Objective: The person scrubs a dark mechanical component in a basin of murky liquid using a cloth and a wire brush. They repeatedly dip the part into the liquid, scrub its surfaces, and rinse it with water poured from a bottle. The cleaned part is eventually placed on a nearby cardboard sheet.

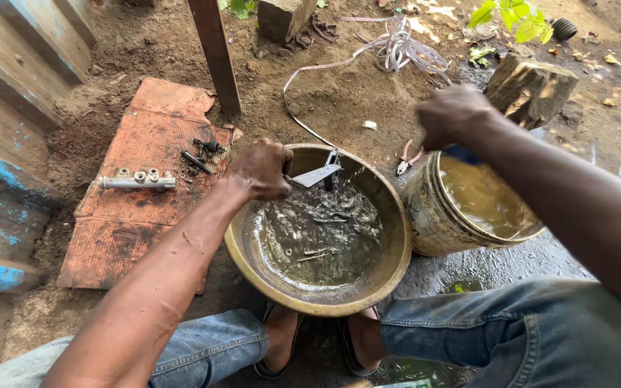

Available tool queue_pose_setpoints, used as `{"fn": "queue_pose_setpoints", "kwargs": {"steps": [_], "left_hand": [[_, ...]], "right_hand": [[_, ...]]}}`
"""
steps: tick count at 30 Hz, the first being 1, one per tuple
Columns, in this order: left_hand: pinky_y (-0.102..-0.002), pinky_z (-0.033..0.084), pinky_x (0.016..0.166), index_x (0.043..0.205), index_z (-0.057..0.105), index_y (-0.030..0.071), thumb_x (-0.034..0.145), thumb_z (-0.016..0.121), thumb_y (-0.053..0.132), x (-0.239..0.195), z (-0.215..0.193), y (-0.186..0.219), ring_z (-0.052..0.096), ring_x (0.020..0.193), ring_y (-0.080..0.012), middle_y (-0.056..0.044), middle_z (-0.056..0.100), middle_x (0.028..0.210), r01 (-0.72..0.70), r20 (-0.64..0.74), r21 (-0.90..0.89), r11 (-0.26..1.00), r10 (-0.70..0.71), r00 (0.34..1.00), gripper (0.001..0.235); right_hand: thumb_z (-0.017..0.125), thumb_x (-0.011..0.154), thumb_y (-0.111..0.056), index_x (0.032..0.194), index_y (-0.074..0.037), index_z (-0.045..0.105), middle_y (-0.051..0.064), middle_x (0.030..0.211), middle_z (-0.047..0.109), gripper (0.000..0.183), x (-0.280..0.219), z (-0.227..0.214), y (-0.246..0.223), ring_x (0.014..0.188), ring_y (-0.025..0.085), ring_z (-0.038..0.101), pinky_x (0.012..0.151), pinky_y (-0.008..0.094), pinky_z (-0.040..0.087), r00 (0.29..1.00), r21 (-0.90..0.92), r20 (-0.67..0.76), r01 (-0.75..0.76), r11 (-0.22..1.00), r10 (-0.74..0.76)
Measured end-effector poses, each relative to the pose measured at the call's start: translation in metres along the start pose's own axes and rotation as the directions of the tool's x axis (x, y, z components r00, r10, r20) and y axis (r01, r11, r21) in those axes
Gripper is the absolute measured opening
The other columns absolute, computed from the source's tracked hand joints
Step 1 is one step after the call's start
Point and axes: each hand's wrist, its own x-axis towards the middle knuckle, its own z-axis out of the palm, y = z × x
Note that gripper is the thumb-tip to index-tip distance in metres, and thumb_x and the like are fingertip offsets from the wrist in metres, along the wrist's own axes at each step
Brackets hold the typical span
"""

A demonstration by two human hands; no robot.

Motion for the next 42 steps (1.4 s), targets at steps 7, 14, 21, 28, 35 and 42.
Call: {"fn": "queue_pose_setpoints", "kwargs": {"steps": [7,14,21,28,35,42], "left_hand": [[-0.032,0.056,0.061,0.089,0.067,0.009,0.077,0.059,0.005,-0.008,-0.019,0.007,0.058,0.06,-0.0177,-0.009,0.063,0.072,-0.051,-0.023,0.044,0.998,0.052,0.998,0.015],[-0.032,0.054,0.062,0.096,0.068,0.008,0.079,0.066,0.013,-0.012,-0.009,0.018,0.057,0.065,-0.0184,-0.011,0.064,0.079,-0.116,0.02,0.236,0.965,0.115,0.993,0.018],[-0.032,0.057,0.052,0.084,0.072,0.005,0.073,0.086,0.028,-0.009,-0.04,-0.043,0.065,0.058,-0.0151,-0.008,0.07,0.075,0.194,-0.151,-0.451,0.871,-0.289,0.945,0.029],[-0.031,0.046,0.041,0.082,0.072,-0.001,0.079,0.072,0.013,-0.028,-0.026,-0.177,0.057,0.051,-0.0173,-0.011,0.065,0.071,0.133,0.032,-0.984,0.118,-0.619,0.785,0.014],[-0.044,0.064,0.056,0.08,0.066,0.001,0.086,0.057,0.016,-0.058,0.041,-0.292,0.066,0.053,-0.0236,-0.014,0.068,0.068,-0.016,0.427,-0.821,-0.571,-0.632,0.647,0.019],[-0.047,0.061,0.069,0.088,0.065,0.001,0.086,0.06,0.017,-0.113,0.087,-0.345,0.066,0.068,-0.0259,-0.016,0.067,0.081,0.007,0.443,-0.866,-0.5,-0.761,0.474,0.018]], "right_hand": [[0.065,0.096,-0.022,0.083,-0.016,0.074,0.001,0.065,0.067,0.017,0.009,0.026,0.02,0.052,0.005,0.056,0.043,0.023,0.047,0.991,-0.068,-0.124,-0.063,0.996,0.054],[0.063,0.099,-0.034,0.094,-0.017,0.073,0.005,0.078,0.073,0.021,0.003,-0.015,-0.045,0.061,0.013,0.063,0.048,0.027,0.049,0.985,-0.001,-0.134,0.114,0.993,-0.113],[0.069,0.089,-0.034,0.1,-0.021,0.079,0.006,0.095,0.08,0.019,0.009,-0.035,-0.071,0.081,0.021,0.076,0.063,0.038,0.058,0.981,0.066,-0.101,0.174,0.983,-0.166],[0.067,0.088,-0.032,0.113,-0.028,0.077,0.005,0.111,0.077,0.027,0.042,-0.052,-0.115,0.101,0.026,0.074,0.079,0.043,0.061,0.96,0.114,-0.135,0.261,0.959,-0.245],[0.066,0.09,-0.039,0.12,-0.028,0.075,0.005,0.11,0.078,0.033,0.087,-0.068,-0.155,0.098,0.024,0.077,0.08,0.042,0.063,0.959,0.162,-0.064,0.285,0.945,-0.278],[0.067,0.094,-0.046,0.128,-0.03,0.071,0.001,0.112,0.079,0.037,0.125,-0.068,-0.168,0.089,0.016,0.072,0.066,0.03,0.054,0.955,0.136,0.019,0.291,0.947,-0.296]]}}
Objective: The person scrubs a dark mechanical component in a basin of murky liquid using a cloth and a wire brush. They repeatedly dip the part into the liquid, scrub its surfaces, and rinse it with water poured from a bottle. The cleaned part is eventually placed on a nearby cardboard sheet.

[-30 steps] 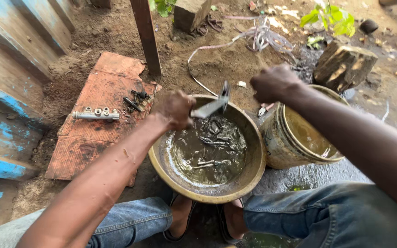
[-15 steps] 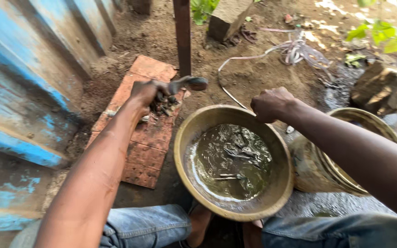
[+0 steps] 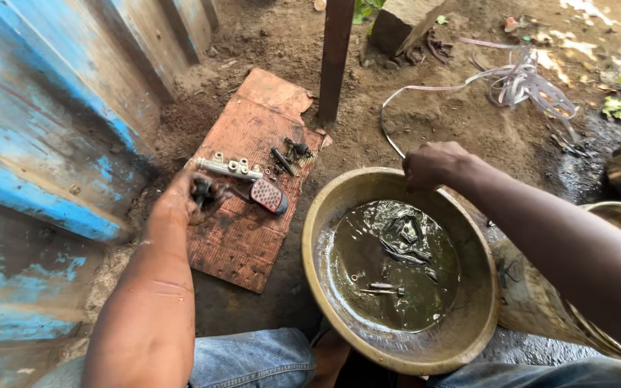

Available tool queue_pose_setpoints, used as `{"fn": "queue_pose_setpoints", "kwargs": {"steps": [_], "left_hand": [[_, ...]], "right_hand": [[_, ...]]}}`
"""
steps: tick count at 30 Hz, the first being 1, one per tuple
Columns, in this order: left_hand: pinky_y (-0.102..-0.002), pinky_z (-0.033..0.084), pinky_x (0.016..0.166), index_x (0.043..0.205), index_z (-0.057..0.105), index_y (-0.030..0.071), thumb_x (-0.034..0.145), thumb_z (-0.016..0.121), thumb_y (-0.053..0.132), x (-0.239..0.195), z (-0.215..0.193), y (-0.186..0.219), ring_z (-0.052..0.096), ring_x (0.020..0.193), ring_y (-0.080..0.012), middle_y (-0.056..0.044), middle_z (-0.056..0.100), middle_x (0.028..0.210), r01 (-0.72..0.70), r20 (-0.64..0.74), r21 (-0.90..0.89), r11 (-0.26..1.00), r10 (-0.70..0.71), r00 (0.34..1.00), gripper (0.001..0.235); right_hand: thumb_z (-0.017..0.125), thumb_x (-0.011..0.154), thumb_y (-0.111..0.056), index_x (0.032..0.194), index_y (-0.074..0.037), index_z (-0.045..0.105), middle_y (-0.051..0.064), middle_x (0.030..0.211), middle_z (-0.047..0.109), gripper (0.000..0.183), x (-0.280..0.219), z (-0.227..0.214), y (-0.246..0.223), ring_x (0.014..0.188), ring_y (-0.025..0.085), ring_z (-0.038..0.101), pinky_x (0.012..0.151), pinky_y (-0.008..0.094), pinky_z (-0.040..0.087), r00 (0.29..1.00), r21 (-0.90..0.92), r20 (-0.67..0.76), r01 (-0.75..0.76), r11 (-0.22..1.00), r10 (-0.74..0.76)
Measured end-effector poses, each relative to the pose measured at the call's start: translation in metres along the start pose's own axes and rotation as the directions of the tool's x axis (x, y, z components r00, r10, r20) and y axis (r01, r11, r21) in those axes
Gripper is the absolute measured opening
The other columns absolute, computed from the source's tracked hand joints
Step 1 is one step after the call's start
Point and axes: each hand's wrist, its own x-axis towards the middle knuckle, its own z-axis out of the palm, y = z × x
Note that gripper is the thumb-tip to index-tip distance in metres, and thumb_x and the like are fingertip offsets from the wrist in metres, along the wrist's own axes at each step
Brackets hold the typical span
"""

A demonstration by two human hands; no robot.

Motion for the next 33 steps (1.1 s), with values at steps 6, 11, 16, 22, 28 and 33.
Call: {"fn": "queue_pose_setpoints", "kwargs": {"steps": [6,11,16,22,28,33], "left_hand": [[-0.047,0.055,0.082,0.099,0.065,0.001,0.085,0.065,0.016,0.001,-0.006,-0.01,0.064,0.084,-0.0273,-0.017,0.065,0.097,-0.194,-0.248,0.426,0.884,0.32,0.914,0.02],[-0.047,0.051,0.093,0.108,0.064,0.002,0.084,0.07,0.014,-0.015,0.015,-0.023,0.062,0.098,-0.0284,-0.017,0.064,0.11,-0.148,-0.306,0.705,0.694,0.486,0.819,0.028],[-0.047,0.046,0.104,0.118,0.064,0.002,0.083,0.074,0.012,-0.042,0.054,-0.031,0.061,0.112,-0.0296,-0.018,0.062,0.123,-0.2,-0.177,0.835,0.513,0.594,0.785,0.038],[-0.043,0.05,0.106,0.119,0.069,0.008,0.078,0.075,0.003,-0.082,0.12,-0.046,0.063,0.117,-0.0275,-0.016,0.063,0.131,-0.542,0.323,0.817,0.196,0.624,0.712,0.042],[-0.039,0.059,0.089,0.101,0.07,0.007,0.087,0.062,0.006,-0.124,0.196,-0.092,0.067,0.099,-0.0245,-0.014,0.069,0.111,-0.718,0.748,0.654,-0.238,0.344,0.567,0.016],[-0.042,0.063,0.083,0.111,0.067,0.004,0.089,0.054,0.007,-0.145,0.238,-0.126,0.069,0.091,-0.0275,-0.016,0.07,0.108,-0.715,0.748,0.647,-0.265,0.042,0.662,0.025]], "right_hand": [[0.068,0.094,-0.047,0.133,-0.03,0.065,-0.001,0.108,0.076,0.044,0.02,0.026,0.016,0.072,0.012,0.067,0.053,0.026,0.051,1.0,0.056,-0.003,0.024,0.998,-0.024],[0.059,0.101,-0.045,0.117,-0.022,0.071,0.003,0.087,0.077,0.031,0.01,0.065,0.012,0.064,0.011,0.062,0.048,0.025,0.048,0.99,-0.06,0.132,0.055,0.997,-0.046],[0.061,0.098,-0.03,0.1,-0.014,0.074,0.004,0.085,0.075,0.021,0.012,0.094,-0.02,0.072,0.012,0.071,0.056,0.029,0.06,0.969,-0.184,0.166,0.214,0.959,-0.184],[0.07,0.092,-0.037,0.132,-0.027,0.064,0.006,0.118,0.072,0.042,0.01,0.148,-0.108,0.09,0.022,0.071,0.078,0.037,0.063,0.879,0.198,0.046,0.457,0.867,-0.474],[0.072,0.089,-0.029,0.102,-0.016,0.078,0.011,0.095,0.078,0.019,0.007,0.209,-0.142,0.085,0.027,0.074,0.081,0.041,0.061,0.874,0.385,-0.295,0.478,0.789,-0.386],[0.074,0.086,-0.031,0.094,-0.011,0.077,0.016,0.088,0.076,0.021,0.017,0.225,-0.13,0.079,0.032,0.074,0.077,0.042,0.061,0.93,0.392,-0.206,0.364,0.845,-0.305]]}}
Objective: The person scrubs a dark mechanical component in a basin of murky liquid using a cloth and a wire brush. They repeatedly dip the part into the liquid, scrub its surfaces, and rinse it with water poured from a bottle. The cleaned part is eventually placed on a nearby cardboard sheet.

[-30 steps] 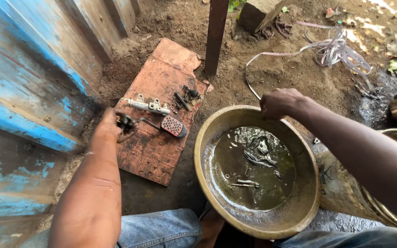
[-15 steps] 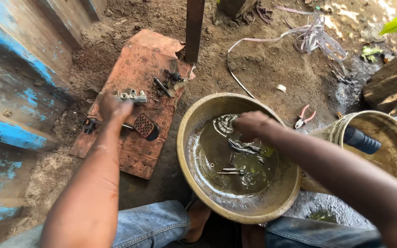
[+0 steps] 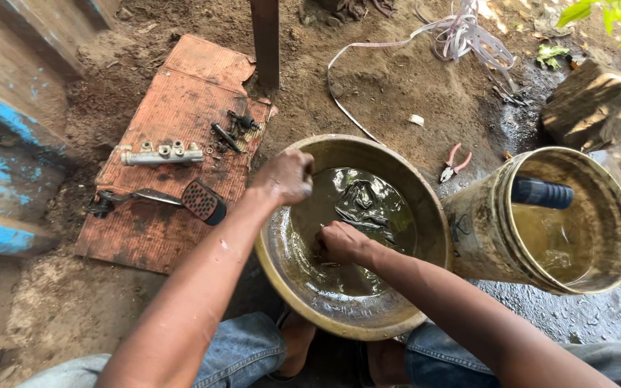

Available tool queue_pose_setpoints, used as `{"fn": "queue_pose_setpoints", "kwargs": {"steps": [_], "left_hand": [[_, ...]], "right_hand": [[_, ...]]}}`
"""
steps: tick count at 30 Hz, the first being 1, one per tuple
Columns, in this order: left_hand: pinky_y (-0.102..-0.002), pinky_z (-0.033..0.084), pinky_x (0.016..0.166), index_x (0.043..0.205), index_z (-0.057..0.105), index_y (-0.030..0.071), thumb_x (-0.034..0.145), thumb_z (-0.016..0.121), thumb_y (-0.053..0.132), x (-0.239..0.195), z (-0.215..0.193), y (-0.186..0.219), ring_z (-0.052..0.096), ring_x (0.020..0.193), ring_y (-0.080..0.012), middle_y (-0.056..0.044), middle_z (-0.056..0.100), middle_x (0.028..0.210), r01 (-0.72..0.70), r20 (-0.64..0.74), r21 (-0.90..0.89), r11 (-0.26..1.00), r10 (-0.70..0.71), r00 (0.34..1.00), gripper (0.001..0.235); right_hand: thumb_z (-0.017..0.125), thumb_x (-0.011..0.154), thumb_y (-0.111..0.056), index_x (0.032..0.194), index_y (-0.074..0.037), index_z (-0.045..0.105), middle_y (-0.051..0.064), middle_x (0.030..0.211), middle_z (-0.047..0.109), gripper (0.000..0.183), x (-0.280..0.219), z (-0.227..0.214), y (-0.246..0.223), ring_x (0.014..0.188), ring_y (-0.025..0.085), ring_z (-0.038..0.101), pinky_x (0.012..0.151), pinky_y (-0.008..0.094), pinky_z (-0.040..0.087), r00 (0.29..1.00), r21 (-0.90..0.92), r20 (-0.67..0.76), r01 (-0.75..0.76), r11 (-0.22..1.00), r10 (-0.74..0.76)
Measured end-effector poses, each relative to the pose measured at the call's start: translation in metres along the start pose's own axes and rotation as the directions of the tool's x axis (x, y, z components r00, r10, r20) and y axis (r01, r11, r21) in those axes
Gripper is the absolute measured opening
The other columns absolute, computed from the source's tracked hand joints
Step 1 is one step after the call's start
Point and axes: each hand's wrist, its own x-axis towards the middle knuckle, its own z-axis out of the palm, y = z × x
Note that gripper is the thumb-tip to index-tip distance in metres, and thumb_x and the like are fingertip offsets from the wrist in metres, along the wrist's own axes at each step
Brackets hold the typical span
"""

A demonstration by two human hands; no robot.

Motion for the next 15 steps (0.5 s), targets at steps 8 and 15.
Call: {"fn": "queue_pose_setpoints", "kwargs": {"steps": [8,15], "left_hand": [[-0.042,0.052,0.103,0.127,0.066,0.011,0.082,0.066,0.008,0.014,0.043,0.006,0.065,0.117,-0.0351,-0.019,0.066,0.127,0.041,0.102,0.019,0.999,-0.043,0.994,0.045],[-0.047,0.042,0.115,0.147,0.049,0.011,0.09,0.07,0.021,0.055,0.133,-0.009,0.046,0.142,-0.0353,-0.016,0.045,0.155,0.006,0.18,0.265,0.964,-0.055,0.982,0.062]], "right_hand": [[0.074,0.081,-0.023,0.081,-0.009,0.076,0.013,0.081,0.075,0.014,0.019,0.006,0.022,0.073,0.029,0.076,0.074,0.04,0.062,0.995,0.274,-0.094,0.015,0.962,0.012],[0.055,0.095,-0.02,0.131,-0.006,0.059,0.016,0.142,0.056,0.039,0.073,-0.014,0.11,0.129,0.037,0.055,0.104,0.047,0.049,0.955,-0.165,-0.296,-0.038,0.985,-0.013]]}}
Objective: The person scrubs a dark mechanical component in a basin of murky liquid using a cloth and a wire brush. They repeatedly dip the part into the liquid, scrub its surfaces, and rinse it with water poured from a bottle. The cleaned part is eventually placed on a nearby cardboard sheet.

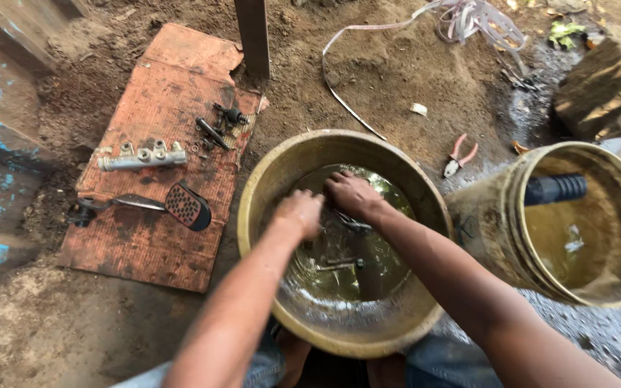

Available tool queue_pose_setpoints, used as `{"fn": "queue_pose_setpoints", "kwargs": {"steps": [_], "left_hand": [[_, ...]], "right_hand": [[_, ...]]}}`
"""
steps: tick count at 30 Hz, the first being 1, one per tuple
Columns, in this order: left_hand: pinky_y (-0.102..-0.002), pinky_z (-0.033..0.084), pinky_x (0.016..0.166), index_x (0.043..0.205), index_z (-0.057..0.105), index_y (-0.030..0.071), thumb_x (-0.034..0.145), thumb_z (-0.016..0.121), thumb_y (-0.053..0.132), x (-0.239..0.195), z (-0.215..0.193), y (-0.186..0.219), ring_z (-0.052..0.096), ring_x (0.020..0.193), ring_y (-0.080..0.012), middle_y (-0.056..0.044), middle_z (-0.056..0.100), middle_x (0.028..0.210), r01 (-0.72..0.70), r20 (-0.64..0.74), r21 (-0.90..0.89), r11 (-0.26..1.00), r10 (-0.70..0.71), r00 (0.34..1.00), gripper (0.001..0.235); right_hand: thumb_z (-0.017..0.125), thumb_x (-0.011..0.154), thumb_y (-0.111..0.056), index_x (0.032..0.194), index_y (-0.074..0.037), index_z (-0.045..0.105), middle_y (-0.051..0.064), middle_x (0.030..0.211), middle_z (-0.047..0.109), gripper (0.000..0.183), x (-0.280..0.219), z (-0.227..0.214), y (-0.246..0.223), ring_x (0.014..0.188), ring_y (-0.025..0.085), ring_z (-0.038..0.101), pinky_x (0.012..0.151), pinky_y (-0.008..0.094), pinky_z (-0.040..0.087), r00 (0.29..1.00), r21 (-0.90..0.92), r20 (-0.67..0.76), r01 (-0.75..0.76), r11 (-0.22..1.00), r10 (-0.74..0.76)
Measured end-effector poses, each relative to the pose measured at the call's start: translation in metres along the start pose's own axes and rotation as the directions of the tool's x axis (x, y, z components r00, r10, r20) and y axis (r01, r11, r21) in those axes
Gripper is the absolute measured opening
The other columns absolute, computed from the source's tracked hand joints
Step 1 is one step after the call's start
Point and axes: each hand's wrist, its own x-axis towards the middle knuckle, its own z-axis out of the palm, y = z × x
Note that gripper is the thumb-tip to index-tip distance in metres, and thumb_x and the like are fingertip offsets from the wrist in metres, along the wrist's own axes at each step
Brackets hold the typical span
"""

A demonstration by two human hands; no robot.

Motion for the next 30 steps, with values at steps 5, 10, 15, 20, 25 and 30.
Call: {"fn": "queue_pose_setpoints", "kwargs": {"steps": [5,10,15,20,25,30], "left_hand": [[-0.05,0.01,0.121,0.16,0.014,0.015,0.085,0.075,0.047,0.054,0.041,0.031,0.011,0.155,-0.0361,-0.014,0.009,0.168,-0.025,0.054,-0.075,0.997,0.029,0.998,0.102],[-0.05,0.028,0.125,0.164,0.026,0.02,0.089,0.068,0.048,0.055,0.067,0.06,0.033,0.152,-0.034,-0.015,0.032,0.166,-0.077,0.224,-0.139,0.987,0.107,0.969,0.09],[-0.051,0.024,0.125,0.157,0.036,0.033,0.086,0.067,0.046,0.03,0.069,0.062,0.025,0.154,-0.032,-0.004,0.024,0.168,-0.23,0.196,-0.046,0.972,0.235,0.952,0.078],[-0.053,0.017,0.127,0.149,0.052,0.034,0.087,0.069,0.04,0.003,0.063,0.061,0.015,0.158,-0.0329,-0.005,0.024,0.168,-0.292,0.242,0.061,0.954,0.27,0.932,0.065],[-0.054,0.017,0.126,0.144,0.056,0.025,0.085,0.073,0.042,-0.015,0.067,0.054,0.017,0.157,-0.0304,-0.006,0.026,0.167,-0.293,0.282,0.074,0.953,0.262,0.923,0.064],[-0.041,0.021,0.131,0.131,0.069,0.016,0.087,0.073,0.04,-0.027,0.064,0.036,0.036,0.151,-0.0228,-0.009,0.052,0.154,-0.415,0.268,0.093,0.905,0.378,0.886,0.05]], "right_hand": [[0.047,0.099,-0.018,0.145,-0.01,0.047,0.012,0.15,0.05,0.047,-0.02,0.012,0.035,0.138,0.037,0.046,0.105,0.05,0.049,0.965,-0.005,0.178,-0.197,0.98,0.195],[0.047,0.099,-0.017,0.146,-0.009,0.045,0.019,0.144,0.054,0.047,-0.085,0.012,0.029,0.134,0.042,0.05,0.1,0.051,0.053,0.9,-0.043,0.248,-0.36,0.932,0.359],[0.054,0.095,-0.019,0.136,-0.004,0.056,0.023,0.115,0.072,0.043,-0.123,0.017,0.012,0.107,0.04,0.071,0.09,0.049,0.058,0.831,0.017,0.334,-0.476,0.879,0.444],[0.064,0.086,-0.028,0.101,-0.004,0.075,0.02,0.107,0.074,0.031,-0.143,0.056,0.014,0.099,0.035,0.072,0.087,0.045,0.058,0.749,0.159,0.539,-0.54,0.827,0.385],[0.066,0.084,-0.022,0.104,0.001,0.074,0.021,0.1,0.077,0.031,-0.151,0.072,-0.016,0.091,0.032,0.076,0.082,0.044,0.061,0.781,0.465,0.558,-0.573,0.675,0.279],[0.058,0.099,-0.028,0.119,-0.014,0.069,0.016,0.11,0.073,0.027,-0.148,0.023,-0.011,0.097,0.029,0.073,0.086,0.045,0.059,0.76,0.227,0.467,-0.598,0.769,0.453]]}}
